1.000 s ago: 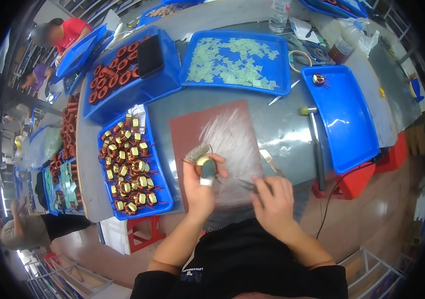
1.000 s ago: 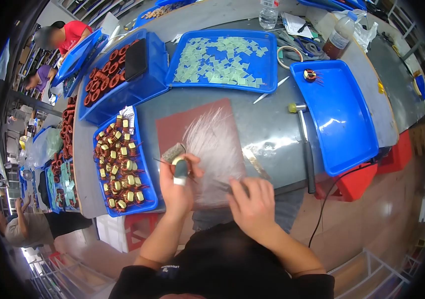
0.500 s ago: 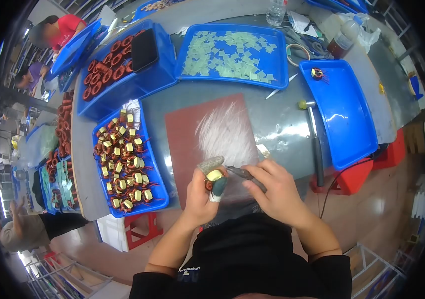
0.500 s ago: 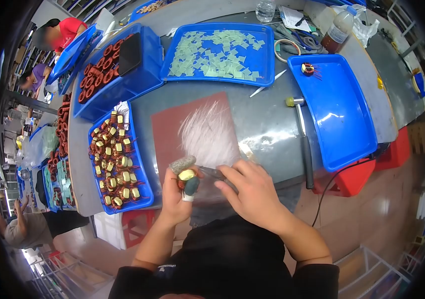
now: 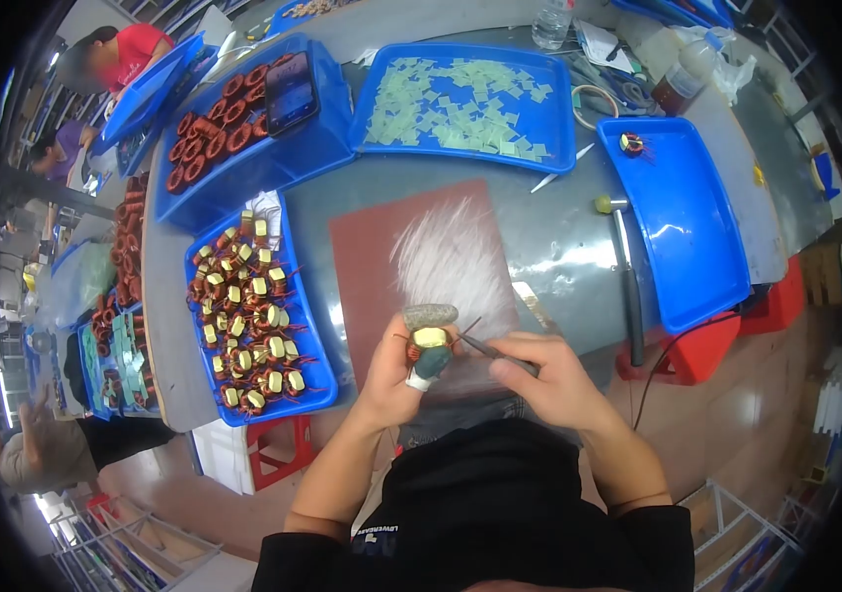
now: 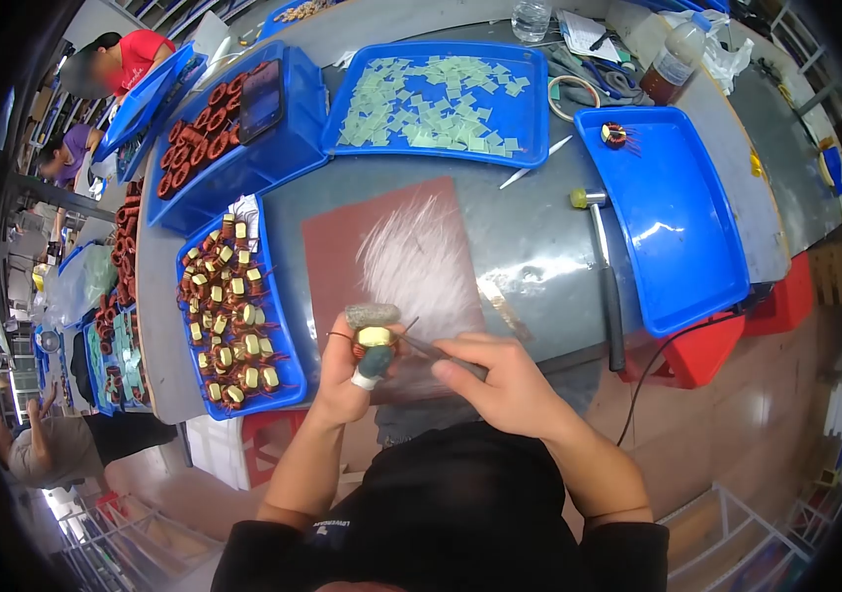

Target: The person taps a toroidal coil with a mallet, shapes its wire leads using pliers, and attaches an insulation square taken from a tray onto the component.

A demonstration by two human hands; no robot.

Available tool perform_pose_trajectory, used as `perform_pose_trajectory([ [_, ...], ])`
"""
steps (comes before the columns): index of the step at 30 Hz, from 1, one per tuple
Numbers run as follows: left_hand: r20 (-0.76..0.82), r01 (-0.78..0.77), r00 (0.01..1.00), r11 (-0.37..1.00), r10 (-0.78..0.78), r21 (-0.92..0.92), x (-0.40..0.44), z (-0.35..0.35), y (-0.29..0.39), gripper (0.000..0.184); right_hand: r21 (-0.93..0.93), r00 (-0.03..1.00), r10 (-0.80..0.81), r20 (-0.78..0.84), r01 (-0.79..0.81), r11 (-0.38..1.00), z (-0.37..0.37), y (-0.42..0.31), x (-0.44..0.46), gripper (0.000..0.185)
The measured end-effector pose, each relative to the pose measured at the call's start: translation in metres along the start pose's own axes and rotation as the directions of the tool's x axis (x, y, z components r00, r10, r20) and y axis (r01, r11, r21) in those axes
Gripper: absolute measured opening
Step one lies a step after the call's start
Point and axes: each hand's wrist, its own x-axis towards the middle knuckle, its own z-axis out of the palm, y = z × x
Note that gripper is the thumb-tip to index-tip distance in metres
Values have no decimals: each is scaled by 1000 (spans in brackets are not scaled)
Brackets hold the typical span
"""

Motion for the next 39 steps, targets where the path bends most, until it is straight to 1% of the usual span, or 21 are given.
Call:
perform_pose_trajectory([
  [1, 4, -2, 1000, 1000, 2, -1, 0, -1, -1, 35, -15, 1000, 6, -2, -6, 1000, 0, 3, 1, 29],
  [3, 93, 59, 994, 992, -49, -109, 0, -6, -4, 29, -32, 1000, 11, -8, -11, 999, -2, 5, 1, 29],
  [6, 98, 54, 994, 994, -44, -99, 0, -3, -1, 24, -24, 998, -29, -53, 27, 999, -6, 7, 1, 30],
  [9, 91, 85, 993, 995, -80, -55, -3, -4, -4, 23, -63, 1000, 7, -12, -7, 998, -10, 8, 1, 30],
  [12, 97, 107, 990, 993, -101, -56, -3, -4, -5, 23, -1, 998, 52, -37, -52, 999, -9, 8, 3, 30],
  [15, 88, 120, 990, 990, -113, -71, -3, -3, -4, 20, -84, 999, 15, -48, -19, 996, -7, 7, 2, 29],
  [17, 76, 111, 991, 993, -109, -30, 1, -5, -6, 20, -364, 974, -174, -143, 112, 925, -3, 1, 1, 27],
  [19, 69, 119, 990, 993, -119, 10, 3, -4, -7, 20, -316, 978, -134, -162, 77, 946, -3, -1, 5, 25],
  [21, 27, 84, 996, 994, -83, -70, 9, 1, -5, 21, -277, 977, -104, -184, 50, 960, -2, 1, 6, 24],
  [22, 12, 109, 994, 986, -108, -126, 9, 0, -8, 23, -350, 969, -146, -200, 68, 934, 0, 5, 7, 25],
  [23, 15, 109, 994, 986, -108, -123, 11, 4, -8, 23, -419, 959, -186, -215, 82, 904, 3, 7, 8, 26],
  [24, -76, 128, 985, 952, -154, -279, 13, 9, -9, 26, -415, 959, -183, -219, 78, 907, 6, 6, 9, 26],
  [25, -160, 126, 964, 894, -213, -430, 13, 14, -9, 28, -564, 932, -283, -225, 112, 818, 11, 5, 10, 28],
  [26, -162, 125, 964, 894, -212, -431, 15, 16, -7, 28, -700, 899, -385, -210, 136, 701, 15, 3, 13, 29],
  [27, -219, 127, 936, 845, -275, -520, 17, 17, -5, 30, -703, 898, -389, -206, 141, 698, 20, 2, 14, 29],
  [28, -268, 115, 903, 788, -337, -604, 21, 20, -2, 32, -748, 873, -437, -216, 139, 649, 26, 4, 16, 31],
  [30, -288, 106, 891, 777, -352, -620, 30, 28, 4, 35, -801, 838, -492, -235, 120, 586, 32, 9, 17, 33],
  [32, -442, 38, 823, 811, -356, -584, 37, 36, 5, 33, -805, 837, -490, -245, 107, 584, 37, 9, 18, 33],
  [36, -455, 35, 822, 827, -344, -561, 44, 33, 3, 30, -805, 828, -492, -268, 88, 586, 46, 15, 17, 32],
  [38, -491, -60, 815, 797, -309, -601, 46, 31, 3, 27, -796, 827, -489, -278, 87, 599, 51, 21, 15, 32],
  [39, -492, -63, 814, 795, -308, -603, 47, 33, 5, 27, -787, 826, -486, -287, 86, 611, 52, 23, 15, 32],
])
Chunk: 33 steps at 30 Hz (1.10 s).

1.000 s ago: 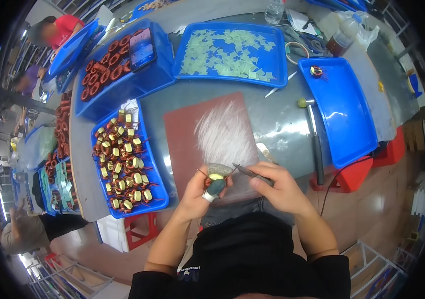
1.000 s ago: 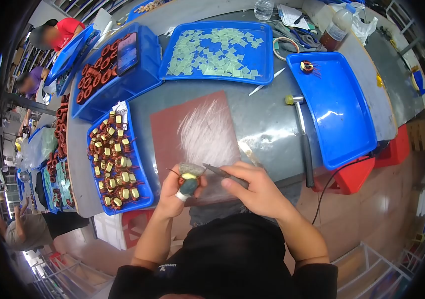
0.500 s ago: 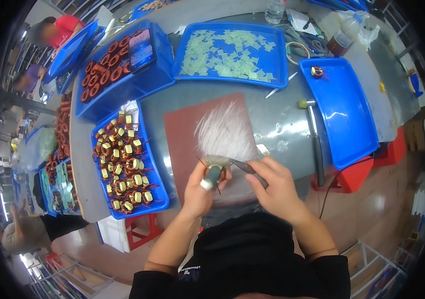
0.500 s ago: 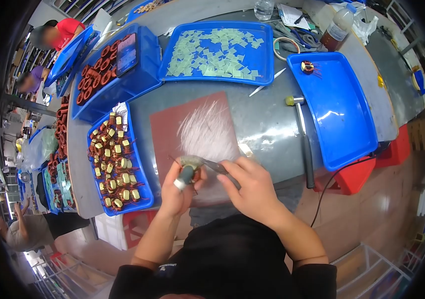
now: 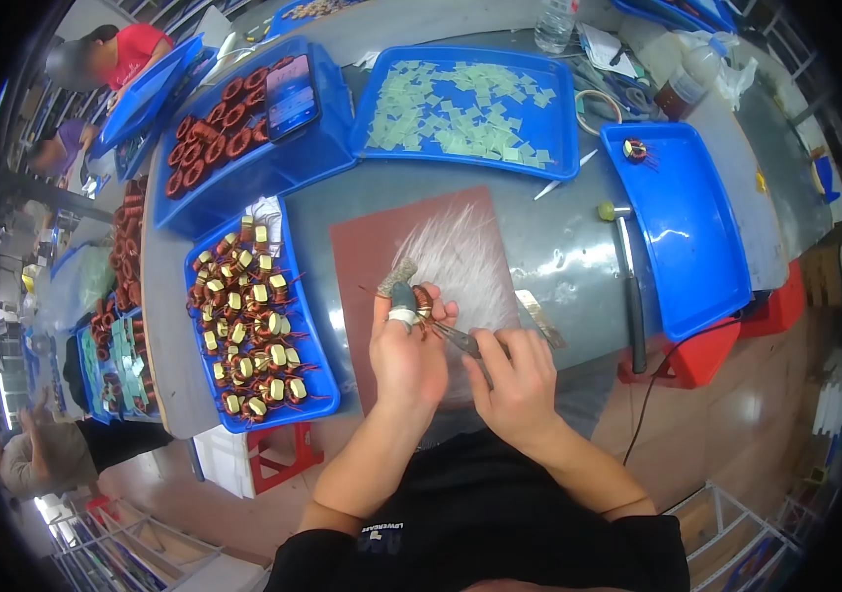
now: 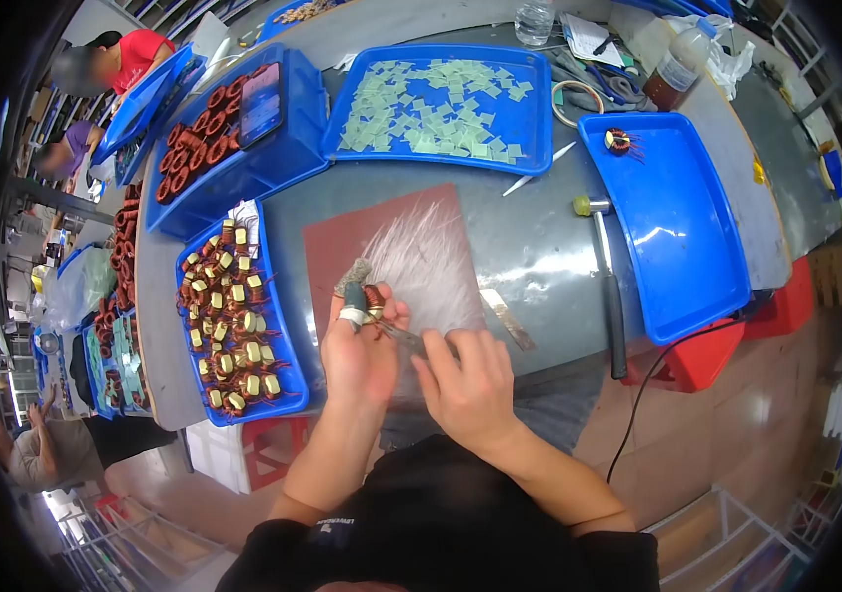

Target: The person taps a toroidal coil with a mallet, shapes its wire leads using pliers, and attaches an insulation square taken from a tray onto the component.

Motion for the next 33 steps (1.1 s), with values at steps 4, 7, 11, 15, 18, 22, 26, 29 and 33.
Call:
perform_pose_trajectory([
  [4, -52, 53, 997, 990, -61, -134, 0, 3, 1, 25, 17, 1000, 19, -15, -19, 1000, 7, 3, -3, 32],
  [7, -46, 106, 992, 976, -116, -190, -2, 2, 4, 24, 41, 999, 38, -38, -36, 998, 13, 5, -10, 32],
  [11, -36, 110, 992, 964, -122, -240, 3, 0, 2, 21, 87, 997, 69, -35, -65, 994, 18, 5, -14, 33],
  [15, 67, 8, 998, 992, 0, -124, 2, -4, 0, 17, 119, 994, 105, -2, -104, 987, 9, 6, -13, 39],
  [18, 229, -223, 956, 960, 182, 172, 7, -24, 11, 27, 85, 994, 95, 59, -100, 991, -11, 8, -20, 44],
  [22, 340, -193, 940, 748, -45, 634, 6, -48, 21, 54, 343, 970, 212, 121, -241, 908, -29, 17, -11, 35],
  [26, 420, -145, 883, 732, -207, 666, -7, -47, 21, 60, 518, 962, 208, 177, -271, 811, -30, 22, 25, 34],
  [29, 440, -76, 862, 793, -252, 604, -8, -45, 19, 58, 593, 919, 263, 293, -391, 704, -28, 17, 33, 28],
  [33, 463, -53, 832, 787, -306, 615, -8, -42, 25, 58, 646, 863, 348, 366, -505, 572, -28, 21, 28, 19],
])
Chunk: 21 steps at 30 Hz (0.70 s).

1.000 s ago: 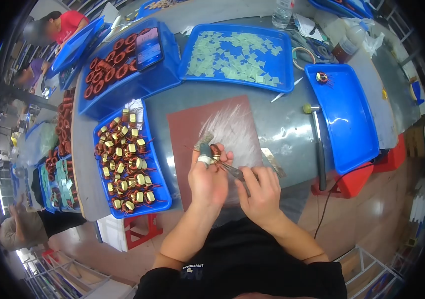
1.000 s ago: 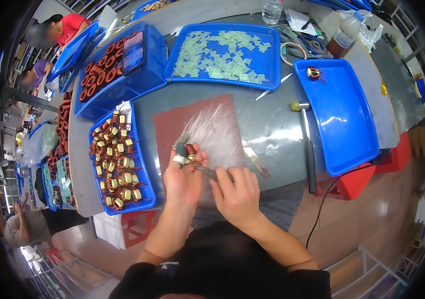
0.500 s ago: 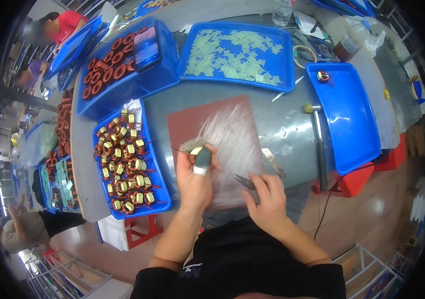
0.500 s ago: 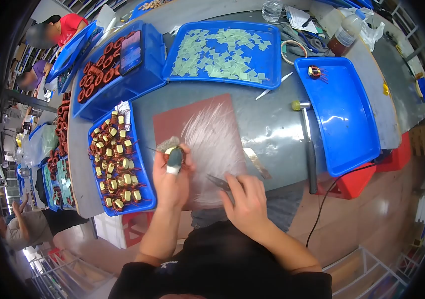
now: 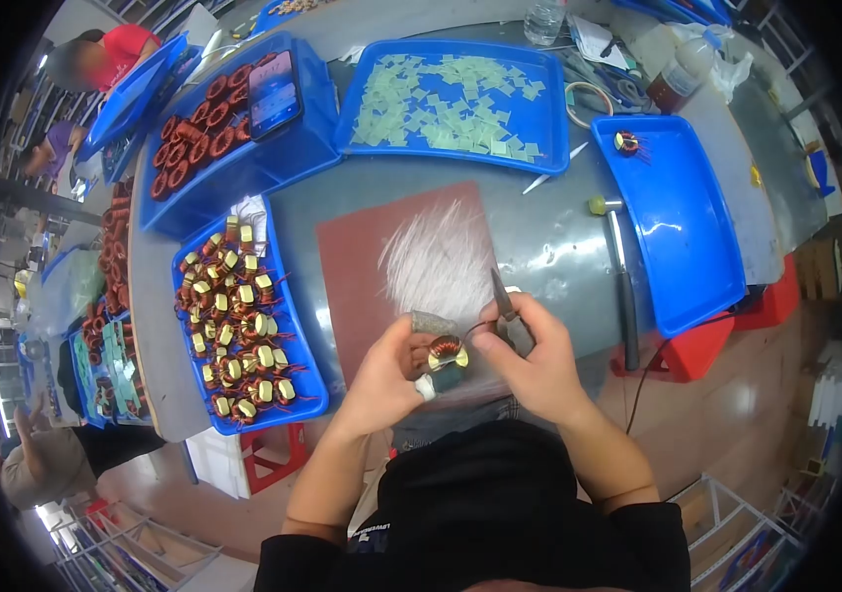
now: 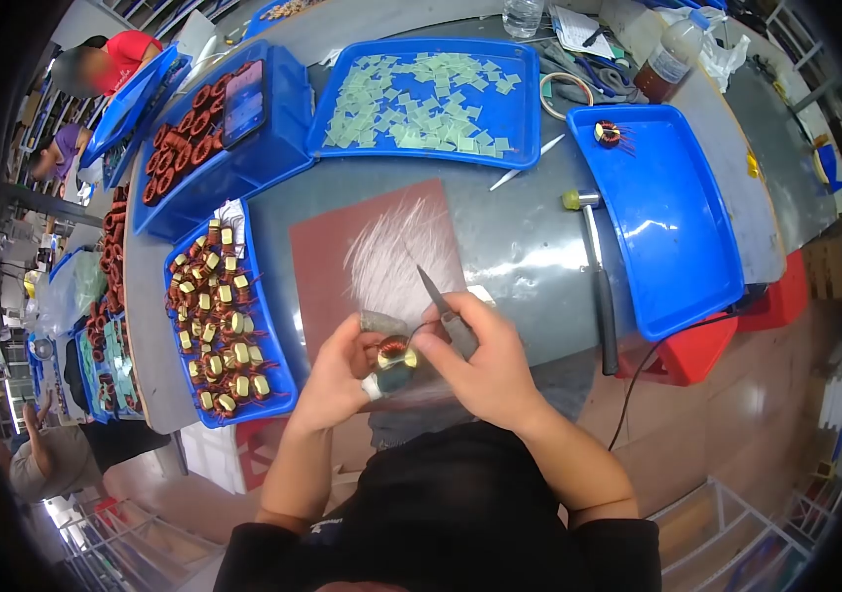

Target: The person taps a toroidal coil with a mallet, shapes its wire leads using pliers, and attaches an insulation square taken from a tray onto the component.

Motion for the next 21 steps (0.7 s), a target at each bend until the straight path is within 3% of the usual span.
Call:
perform_pose_trajectory([
  [4, 107, 77, 992, 997, -74, -23, -1, -2, 6, 56, -89, 999, -45, 18, 46, 995, -7, 5, -3, 18],
  [6, 134, 105, 986, 994, -100, -28, 0, -3, 6, 56, 8, 999, 42, 10, -42, 999, -9, 9, -8, 14],
  [8, 55, 13, 998, 992, -6, -124, 0, -2, 5, 59, 91, 999, 43, 10, -43, 995, -9, 11, -12, 12],
  [9, 8, -50, 999, 981, 52, -185, 2, -3, -2, 69, 169, 999, 40, 13, -42, 985, -9, 11, -13, 11],
  [11, -104, -53, 994, 967, 28, -250, 3, -12, -14, 67, 204, 999, 41, 1, -40, 978, -4, 12, -19, 10],
  [12, -141, -138, 984, 969, 110, -204, 4, 0, -9, 62, 240, 999, 42, -7, -39, 970, 0, 13, -22, 10],
  [14, -176, -154, 979, 945, 106, -287, 5, 10, -13, 58, 224, 1000, -8, -27, 14, 975, 1, 15, -23, 10],
  [16, -211, -174, 972, 913, 100, -369, 4, 15, -16, 54, -5, 987, -161, 10, 161, 987, 0, 8, -22, 6],
  [19, -175, -193, 976, 895, 131, -402, 3, 14, -22, 54, 58, 989, -148, 21, 146, 988, 4, 11, -26, 6],
  [21, -151, -254, 964, 927, 219, -277, 5, 12, -24, 53, 73, 991, -126, 52, 122, 990, 8, 11, -31, 8],
])
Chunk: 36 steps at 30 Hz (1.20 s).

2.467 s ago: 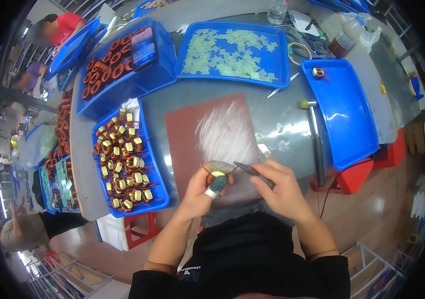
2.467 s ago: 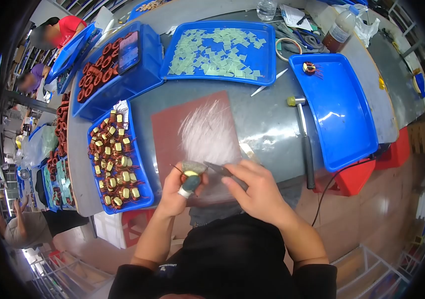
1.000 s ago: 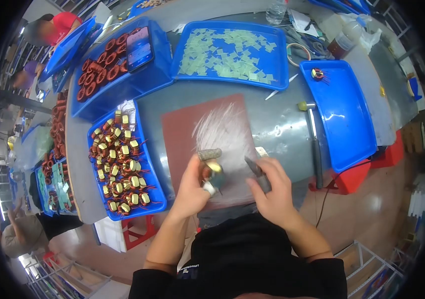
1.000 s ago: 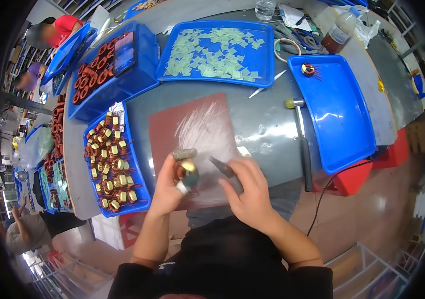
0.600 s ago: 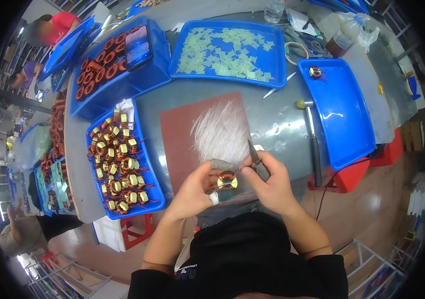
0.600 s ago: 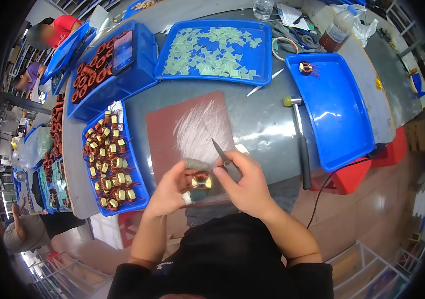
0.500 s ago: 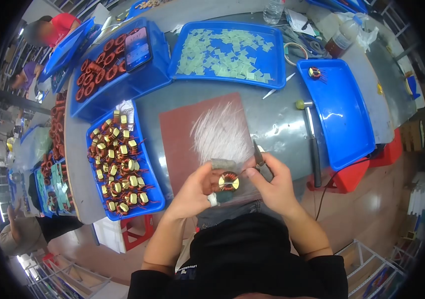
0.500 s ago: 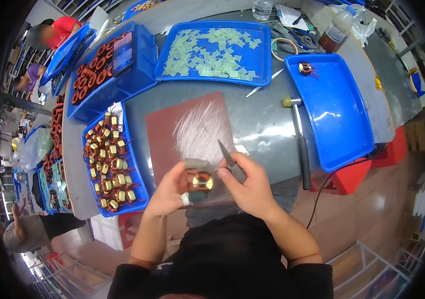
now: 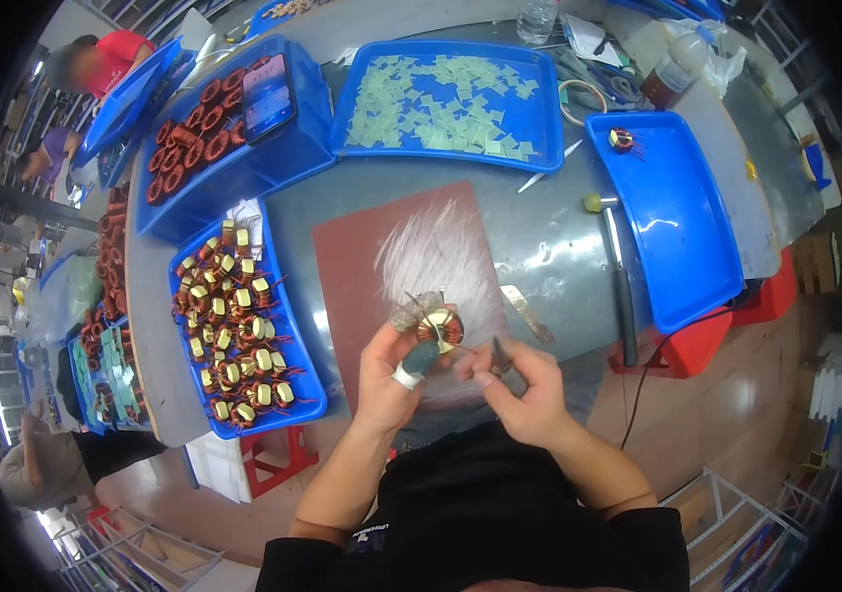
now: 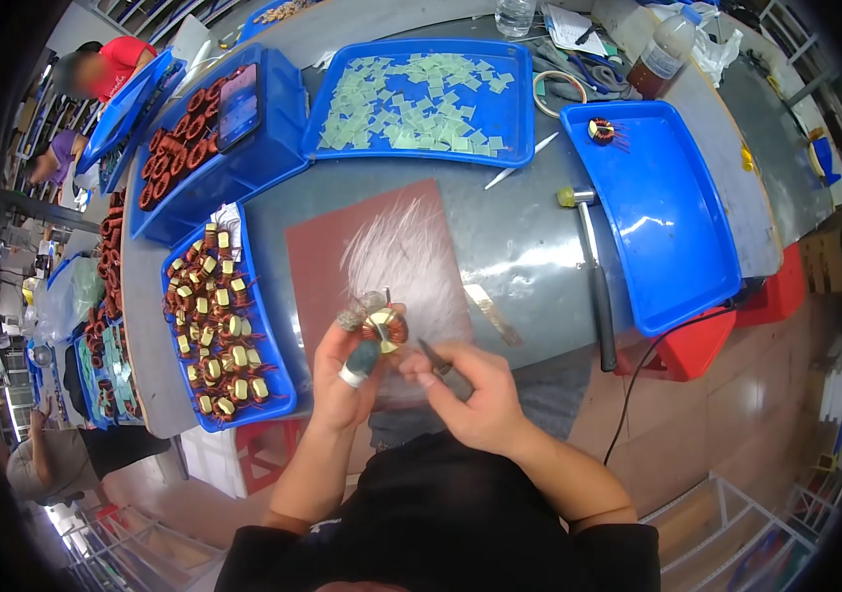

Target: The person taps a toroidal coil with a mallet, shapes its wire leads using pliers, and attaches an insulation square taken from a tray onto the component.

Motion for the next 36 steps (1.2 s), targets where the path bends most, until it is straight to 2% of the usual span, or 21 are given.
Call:
perform_pose_trajectory([
  [4, 108, 30, 994, 999, -32, 25, 1, -5, 10, 52, -18, 997, 21, 68, -20, 1000, 6, -4, -5, 9],
  [6, 139, 20, 989, 982, -48, 190, -1, -10, 11, 52, -28, 996, 4, 89, -1, 1000, 4, -5, -4, 7],
  [8, 97, 31, 994, 987, -47, 159, -3, -10, 10, 51, -164, 996, 3, 89, 12, 986, -6, -8, -6, 13],
  [10, 52, 52, 997, 991, -59, 127, -7, -10, 8, 49, -374, 997, -73, 31, 79, 924, -14, -6, -6, 19],
  [11, -3, -4, 1000, 959, 6, 284, -9, -7, 8, 47, -491, 997, -76, 33, 82, 867, -18, -1, -7, 24],
  [12, -43, -53, 996, 898, 80, 436, -9, -3, 7, 45, -492, 997, -74, 31, 79, 867, -18, -2, -7, 24],
  [13, 20, -175, 979, 779, 205, 603, -7, 2, 8, 41, -592, 996, -85, 40, 92, 801, -17, -4, -8, 26],
  [14, 23, -177, 979, 779, 204, 601, -6, 1, 5, 41, -684, 994, -96, 50, 104, 722, -15, -6, -8, 28],
  [16, 129, -277, 954, 628, 272, 727, -5, -3, -1, 39, -701, 992, -108, 58, 118, 703, -11, -9, -8, 29],
  [19, 176, -281, 957, 589, 230, 758, -5, 1, 5, 34, -698, 990, -124, 65, 135, 704, -7, -7, -6, 29],
  [26, 187, -277, 959, 572, 213, 772, -7, 6, 10, 34, -659, 991, -119, 58, 127, 741, -7, -7, -5, 26],
  [29, 240, -335, 941, 541, 240, 772, -8, 2, 9, 36, -644, 990, -125, 71, 142, 752, -10, -6, -4, 25],
  [31, 169, -168, 983, 757, 77, 631, -12, -4, 6, 39, -608, 991, -98, 89, 132, 783, -14, -9, -3, 24],
  [32, 168, -166, 983, 757, 75, 632, -13, -6, 7, 39, -570, 992, -69, 104, 116, 813, -17, -10, -3, 23],
  [33, 125, -33, 992, 904, -23, 425, -13, -5, 10, 41, -569, 993, -65, 103, 113, 815, -21, -11, -2, 23],
  [34, 107, 108, 986, 976, -130, 187, -14, -4, 12, 42, -483, 985, 41, 166, 44, 874, -26, -13, 0, 25],
  [35, 107, 110, 986, 976, -131, 187, -14, -5, 10, 42, -398, 962, 137, 238, -32, 917, -28, -14, 2, 27],
  [36, 106, 135, 984, 985, -146, 106, -13, -6, 7, 42, -399, 962, 134, 239, -29, 916, -28, -13, 3, 27],
])
